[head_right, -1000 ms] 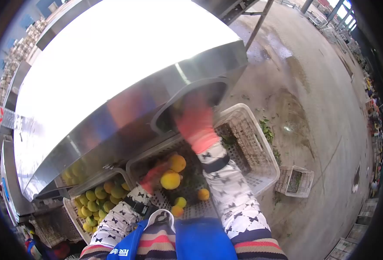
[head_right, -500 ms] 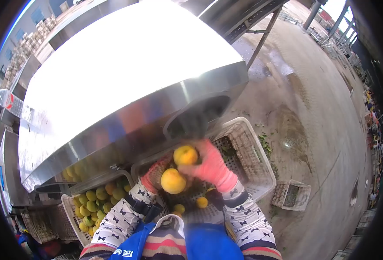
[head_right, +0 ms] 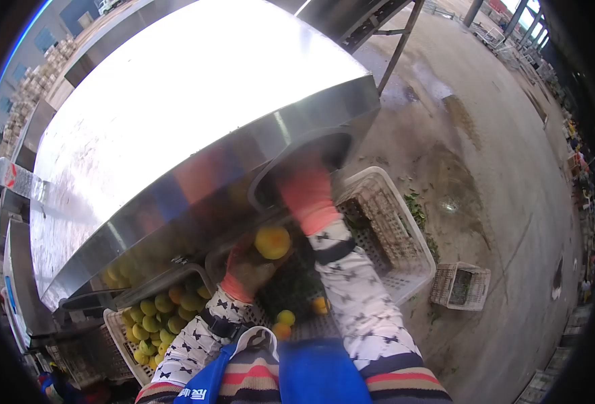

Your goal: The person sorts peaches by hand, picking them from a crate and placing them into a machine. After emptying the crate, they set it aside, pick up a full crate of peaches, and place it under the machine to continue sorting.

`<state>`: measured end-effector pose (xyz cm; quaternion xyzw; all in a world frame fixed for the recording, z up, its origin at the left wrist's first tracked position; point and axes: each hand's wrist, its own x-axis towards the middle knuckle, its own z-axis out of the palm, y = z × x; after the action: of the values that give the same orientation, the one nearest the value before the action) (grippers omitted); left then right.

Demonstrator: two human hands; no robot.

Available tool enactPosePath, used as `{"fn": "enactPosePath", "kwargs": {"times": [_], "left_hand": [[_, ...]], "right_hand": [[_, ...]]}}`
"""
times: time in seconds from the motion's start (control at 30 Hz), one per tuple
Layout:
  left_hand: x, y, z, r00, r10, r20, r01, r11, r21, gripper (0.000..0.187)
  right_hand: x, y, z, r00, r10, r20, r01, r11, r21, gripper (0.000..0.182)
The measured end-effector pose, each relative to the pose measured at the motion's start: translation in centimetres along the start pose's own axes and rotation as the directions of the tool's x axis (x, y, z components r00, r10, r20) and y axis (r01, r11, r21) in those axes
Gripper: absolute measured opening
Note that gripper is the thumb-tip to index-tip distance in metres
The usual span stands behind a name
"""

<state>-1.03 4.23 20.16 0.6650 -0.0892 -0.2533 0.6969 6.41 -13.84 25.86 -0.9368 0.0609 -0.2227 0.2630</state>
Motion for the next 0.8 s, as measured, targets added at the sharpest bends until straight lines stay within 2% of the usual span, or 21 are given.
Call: {"fn": "enactPosePath", "kwargs": {"times": [0.03, 0.07, 0.17, 0.2, 0.23, 0.27, 0.3, 0.33, 0.37, 0.4, 0.47, 0.53, 0.57, 0.63, 0.67, 0.73, 0.8], "left_hand": [[0.0, 0.4, 0.2, 1.000, 0.009, -0.005, -0.009, 0.998, 0.060, 0.040], [-0.2, 1.8, 0.6, 0.999, 0.038, 0.021, -0.042, 0.978, 0.205, 0.039], [-0.1, 3.8, 0.4, 0.981, 0.174, 0.088, -0.195, 0.852, 0.486, 0.042], [-0.1, 3.9, 0.3, 0.969, 0.222, 0.112, -0.247, 0.797, 0.551, 0.044], [-0.1, 3.7, 0.7, 0.964, 0.238, 0.115, -0.262, 0.923, 0.281, 0.044], [-0.1, 3.4, 1.5, 0.960, 0.256, 0.114, -0.256, 0.967, -0.014, 0.045], [0.2, 3.6, 2.1, 0.973, 0.212, 0.096, -0.184, 0.953, -0.241, 0.045], [0.3, 4.3, 2.7, 0.983, 0.167, 0.077, -0.114, 0.882, -0.457, 0.045], [0.3, 5.5, 3.1, 0.997, 0.050, 0.066, -0.001, 0.803, -0.595, 0.045], [0.2, 6.4, 3.3, 0.994, -0.072, 0.079, 0.107, 0.691, -0.715, 0.045], [1.2, 1.3, 1.3, 0.976, 0.033, 0.217, 0.153, 0.605, -0.781, 0.048], [2.2, -4.1, 0.6, 0.937, -0.130, 0.324, 0.320, 0.690, -0.649, 0.050], [2.8, -6.4, 0.4, 0.885, -0.346, 0.312, 0.459, 0.760, -0.460, 0.051], [0.7, -9.4, -0.2, 0.886, -0.266, 0.379, 0.288, 0.958, -0.002, 0.047], [-0.3, -10.9, -0.4, 0.884, -0.225, 0.411, 0.147, 0.966, 0.213, 0.045], [-1.9, -19.3, -0.1, 0.781, -0.365, 0.507, 0.020, 0.825, 0.564, 0.051], [-5.7, -30.8, 1.5, 0.599, -0.557, 0.575, -0.109, 0.655, 0.748, 0.058]], "right_hand": [[-0.4, -0.3, -2.4, 1.000, -0.014, -0.021, 0.017, 0.990, 0.140, 0.045], [-0.7, -0.2, -4.0, 0.998, -0.027, -0.049, 0.039, 0.961, 0.273, 0.051], [-5.2, 0.2, -5.9, 0.957, -0.280, 0.073, 0.217, 0.860, 0.461, 0.064], [-6.3, 0.1, -6.0, 0.947, -0.266, 0.182, 0.133, 0.836, 0.532, 0.067], [-7.5, 0.1, -6.1, 0.923, -0.253, 0.289, 0.037, 0.808, 0.588, 0.070], [-7.6, 0.1, -6.4, 0.913, -0.229, 0.336, 0.000, 0.826, 0.563, 0.072], [-7.8, 0.1, -6.6, 0.901, -0.206, 0.383, -0.035, 0.844, 0.536, 0.073], [-7.3, -0.1, -7.0, 0.915, -0.173, 0.364, -0.003, 0.900, 0.435, 0.074], [-6.8, -0.1, -7.3, 0.929, -0.144, 0.340, 0.026, 0.943, 0.331, 0.074], [-6.0, -0.3, -7.1, 0.961, -0.039, 0.275, -0.032, 0.968, 0.250, 0.075], [-3.6, -0.8, -6.4, 0.979, 0.168, 0.117, -0.179, 0.979, 0.098, 0.076], [-3.0, -0.5, -4.6, 0.988, 0.114, 0.106, -0.109, 0.993, -0.046, 0.074], [-2.6, -0.3, -3.7, 0.991, 0.085, 0.101, -0.073, 0.991, -0.116, 0.073], [-2.4, 0.3, -2.9, 1.000, 0.011, 0.009, -0.010, 0.995, -0.099, 0.072], [-3.0, 0.8, -2.2, 1.000, -0.015, -0.022, 0.013, 0.996, -0.089, 0.072], [-0.8, 2.2, 1.6, 0.999, -0.043, 0.029, 0.050, 0.927, -0.372, 0.075], [1.8, 2.0, 0.2, 0.976, 0.116, 0.185, -0.080, 0.978, -0.191, 0.065]]}}
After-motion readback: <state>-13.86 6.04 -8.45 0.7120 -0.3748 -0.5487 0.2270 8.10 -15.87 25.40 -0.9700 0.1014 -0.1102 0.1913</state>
